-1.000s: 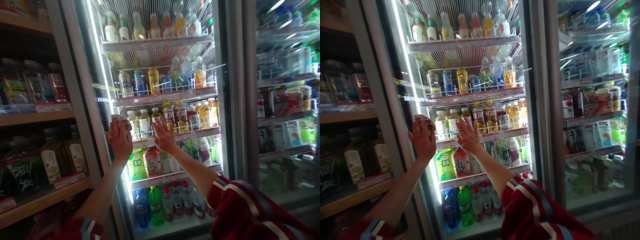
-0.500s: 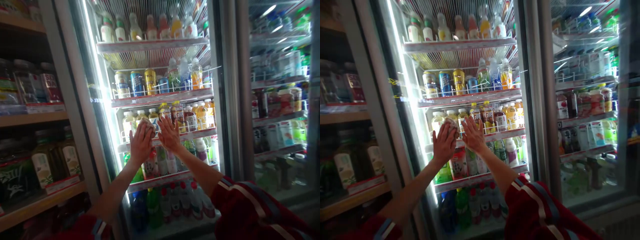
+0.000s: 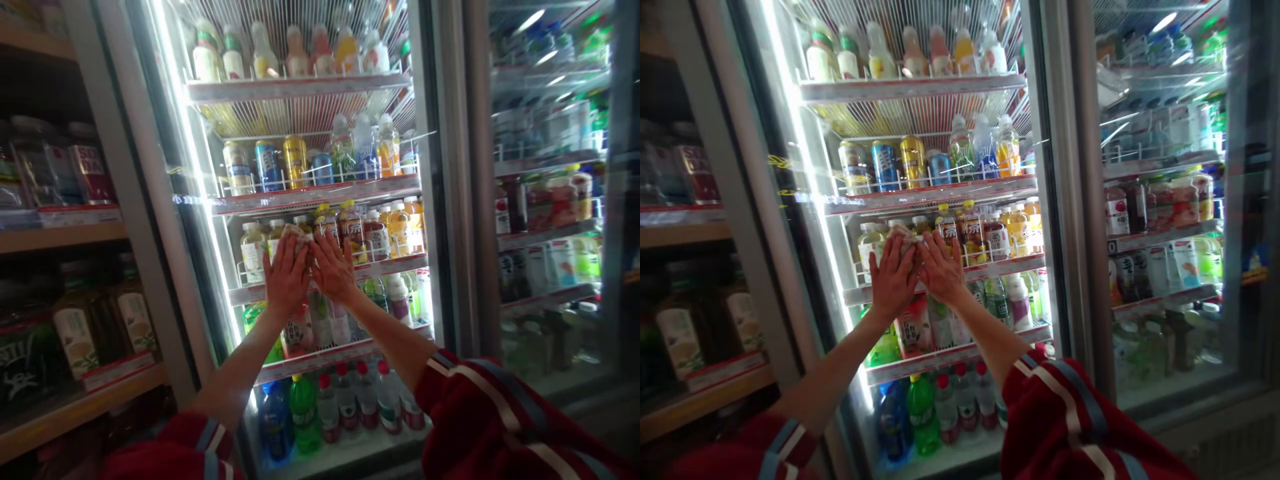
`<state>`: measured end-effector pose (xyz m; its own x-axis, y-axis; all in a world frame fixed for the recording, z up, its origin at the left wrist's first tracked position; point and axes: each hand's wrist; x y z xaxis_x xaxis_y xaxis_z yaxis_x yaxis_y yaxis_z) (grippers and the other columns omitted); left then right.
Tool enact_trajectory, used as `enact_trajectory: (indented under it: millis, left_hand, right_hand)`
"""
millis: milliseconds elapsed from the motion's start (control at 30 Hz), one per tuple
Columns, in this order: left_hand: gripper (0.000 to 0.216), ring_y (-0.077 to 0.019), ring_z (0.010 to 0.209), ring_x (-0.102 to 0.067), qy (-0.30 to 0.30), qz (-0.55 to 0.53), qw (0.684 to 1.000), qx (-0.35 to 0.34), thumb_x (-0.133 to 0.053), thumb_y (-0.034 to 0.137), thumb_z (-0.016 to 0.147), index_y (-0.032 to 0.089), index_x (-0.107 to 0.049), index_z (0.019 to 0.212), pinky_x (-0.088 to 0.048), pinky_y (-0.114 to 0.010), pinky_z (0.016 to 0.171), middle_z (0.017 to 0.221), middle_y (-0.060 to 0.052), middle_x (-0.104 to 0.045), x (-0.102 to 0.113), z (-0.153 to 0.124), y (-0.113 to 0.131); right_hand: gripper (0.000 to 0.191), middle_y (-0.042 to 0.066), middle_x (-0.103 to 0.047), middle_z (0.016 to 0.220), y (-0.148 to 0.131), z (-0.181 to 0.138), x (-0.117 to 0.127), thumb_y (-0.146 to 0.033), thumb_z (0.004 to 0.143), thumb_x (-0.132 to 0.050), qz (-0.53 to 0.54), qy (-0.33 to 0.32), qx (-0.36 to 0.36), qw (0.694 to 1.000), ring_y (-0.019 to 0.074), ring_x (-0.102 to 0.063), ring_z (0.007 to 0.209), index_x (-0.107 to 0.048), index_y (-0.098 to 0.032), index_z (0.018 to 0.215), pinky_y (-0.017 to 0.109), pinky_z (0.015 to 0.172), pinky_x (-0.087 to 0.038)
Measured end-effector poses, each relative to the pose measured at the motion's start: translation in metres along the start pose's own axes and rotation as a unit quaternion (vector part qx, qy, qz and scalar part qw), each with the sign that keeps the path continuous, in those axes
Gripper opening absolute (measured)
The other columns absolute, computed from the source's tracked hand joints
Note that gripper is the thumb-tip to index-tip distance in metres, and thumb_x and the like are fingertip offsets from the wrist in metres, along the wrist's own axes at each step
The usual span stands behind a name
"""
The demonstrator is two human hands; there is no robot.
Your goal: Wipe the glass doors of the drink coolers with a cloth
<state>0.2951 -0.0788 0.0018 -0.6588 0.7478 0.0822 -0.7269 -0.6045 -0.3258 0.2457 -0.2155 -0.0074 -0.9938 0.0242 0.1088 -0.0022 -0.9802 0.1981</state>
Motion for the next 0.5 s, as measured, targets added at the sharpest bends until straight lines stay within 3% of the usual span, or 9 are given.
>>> enact_trajectory:
  millis: [100, 233, 500]
  left_hand:
    - [0.041, -0.0233, 0.138, -0.029, 0.011, 0.013, 1.0, 0.013, -0.048, 0.03, 0.09, 0.022, -0.05, 0.13, -0.002, -0.047, 0.116, 0.144, -0.011, -0.04, 0.008, -0.001, -0.015]
    - [0.046, -0.0269, 0.139, -0.027, 0.051, 0.043, 0.995, 0.081, -0.049, 0.031, 0.089, 0.018, -0.047, 0.133, -0.006, -0.05, 0.114, 0.148, -0.013, -0.033, 0.017, 0.003, -0.034]
    - [0.043, -0.0228, 0.14, -0.023, 0.009, 0.002, 0.999, 0.049, -0.045, 0.029, 0.09, 0.021, -0.047, 0.132, -0.001, -0.047, 0.116, 0.147, -0.011, -0.035, -0.001, -0.002, -0.004]
  right_hand:
    - [0.046, 0.008, -0.04, 0.145, 0.0, 0.0, 0.002, -0.03, 0.091, -0.037, -0.005, -0.003, 0.007, 1.0, 0.0218, -0.021, 0.141, -0.044, -0.017, 0.135, 0.05, 0.116, -0.008]
    - [0.046, 0.007, -0.039, 0.146, -0.001, 0.0, 0.004, -0.027, 0.09, -0.037, -0.007, 0.001, 0.004, 1.0, 0.0212, -0.022, 0.14, -0.044, -0.017, 0.134, 0.05, 0.116, -0.007]
    - [0.044, 0.008, -0.041, 0.144, 0.0, -0.001, 0.0, -0.028, 0.091, -0.036, -0.017, 0.02, 0.009, 1.0, 0.0213, -0.024, 0.14, -0.046, -0.017, 0.132, 0.05, 0.116, -0.009]
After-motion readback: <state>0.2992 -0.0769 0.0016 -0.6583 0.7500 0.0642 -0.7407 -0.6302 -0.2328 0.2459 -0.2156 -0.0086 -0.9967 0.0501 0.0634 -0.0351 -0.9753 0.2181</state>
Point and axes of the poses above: each hand's wrist, its own z-axis towards the middle knuckle, its own x-axis out of the back of the hand, y = z × x
